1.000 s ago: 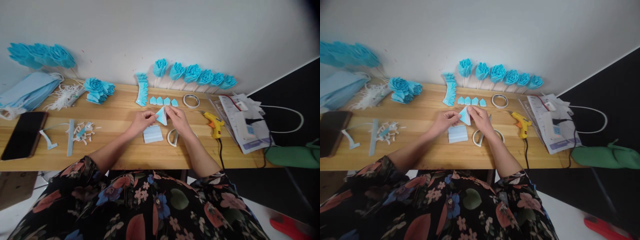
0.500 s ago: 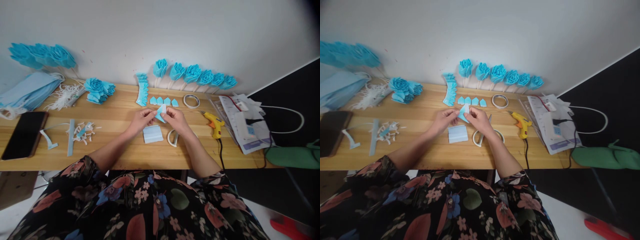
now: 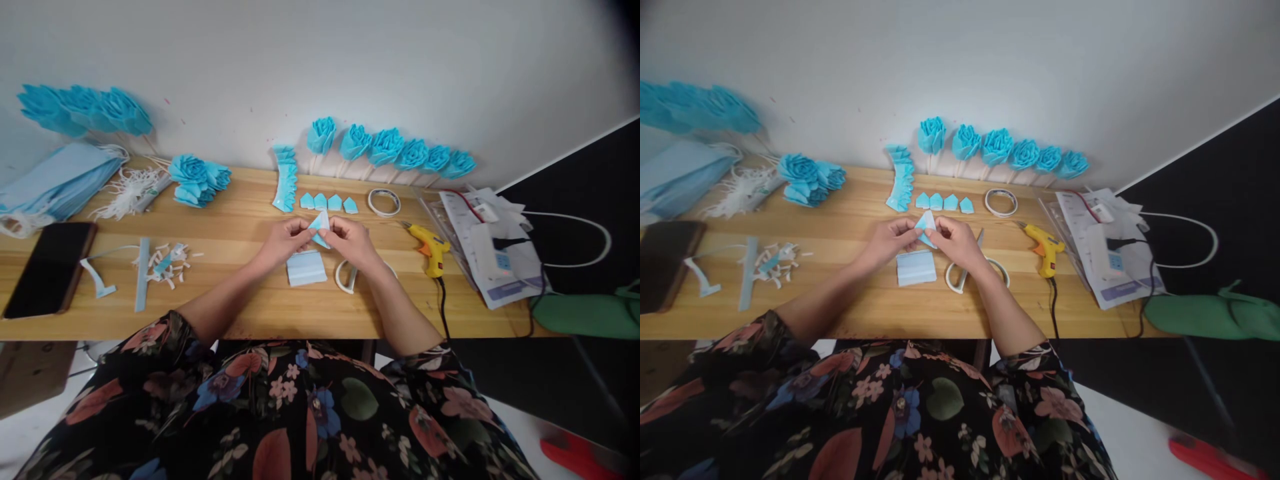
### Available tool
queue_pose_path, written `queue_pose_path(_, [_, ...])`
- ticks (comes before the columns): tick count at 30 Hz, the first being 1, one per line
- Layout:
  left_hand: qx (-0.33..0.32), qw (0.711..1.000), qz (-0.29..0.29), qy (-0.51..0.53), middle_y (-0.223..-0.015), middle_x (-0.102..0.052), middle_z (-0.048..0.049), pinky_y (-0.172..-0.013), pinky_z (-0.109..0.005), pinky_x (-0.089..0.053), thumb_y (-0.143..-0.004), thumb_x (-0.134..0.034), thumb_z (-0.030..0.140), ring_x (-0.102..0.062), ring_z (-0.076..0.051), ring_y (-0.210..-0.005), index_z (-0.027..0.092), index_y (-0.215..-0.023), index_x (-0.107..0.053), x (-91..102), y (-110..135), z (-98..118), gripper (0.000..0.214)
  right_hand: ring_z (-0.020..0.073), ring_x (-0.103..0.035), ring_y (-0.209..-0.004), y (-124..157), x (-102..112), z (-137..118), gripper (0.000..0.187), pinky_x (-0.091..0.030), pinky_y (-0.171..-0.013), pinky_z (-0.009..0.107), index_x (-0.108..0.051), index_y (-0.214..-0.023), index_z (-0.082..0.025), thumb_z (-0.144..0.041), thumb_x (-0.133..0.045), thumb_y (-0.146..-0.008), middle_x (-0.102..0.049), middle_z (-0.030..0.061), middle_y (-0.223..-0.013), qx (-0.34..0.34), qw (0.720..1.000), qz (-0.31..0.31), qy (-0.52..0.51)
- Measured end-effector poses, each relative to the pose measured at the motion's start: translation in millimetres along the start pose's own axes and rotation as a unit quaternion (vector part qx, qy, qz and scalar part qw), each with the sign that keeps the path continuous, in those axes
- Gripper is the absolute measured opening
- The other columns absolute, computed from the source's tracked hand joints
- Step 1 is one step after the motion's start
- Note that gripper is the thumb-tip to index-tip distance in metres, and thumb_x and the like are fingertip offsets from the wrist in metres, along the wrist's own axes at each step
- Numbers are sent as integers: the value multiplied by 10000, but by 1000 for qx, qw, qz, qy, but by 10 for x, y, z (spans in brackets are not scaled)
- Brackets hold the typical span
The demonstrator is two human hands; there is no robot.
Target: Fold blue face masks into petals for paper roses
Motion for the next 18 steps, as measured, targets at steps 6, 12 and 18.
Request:
queue_pose_path(6, [19,1000,-7,23,-583,-577,31,-524,-208,-412,-752,-756,387,-508,-72,-513,159,-700,-576,-1,-4,-14,295,112,-460,-603,-14,55,5,323,-380,-583,254,-592,-705,-198,-479,-649,-854,-533,-32,-635,-8,998,27,-49])
queue_pose_path(12, [22,999,15,28,-569,-576,37,-517,-204,-408,-757,-753,330,-499,-67,-499,158,-685,-584,9,1,-13,252,118,-551,-620,-42,345,61,329,-463,-619,256,-686,-808,-214,-539,-665,-855,-636,-9,-693,3,985,137,-101])
queue_pose_path(18, [19,999,17,18,-580,-600,33,-509,-204,-406,-744,-747,330,-501,-66,-489,158,-689,-580,-6,23,10,245,120,-557,-654,-33,419,22,413,-466,-633,255,-724,-882,-216,-617,-629,-858,-653,2,-749,3,986,123,-111])
Point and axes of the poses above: each hand's wrist, its own y-axis away from the middle knuckle, its own x-axis out of the back of the hand, z = x × y, the point moved 6 cm from there along -y, towards the middle knuckle
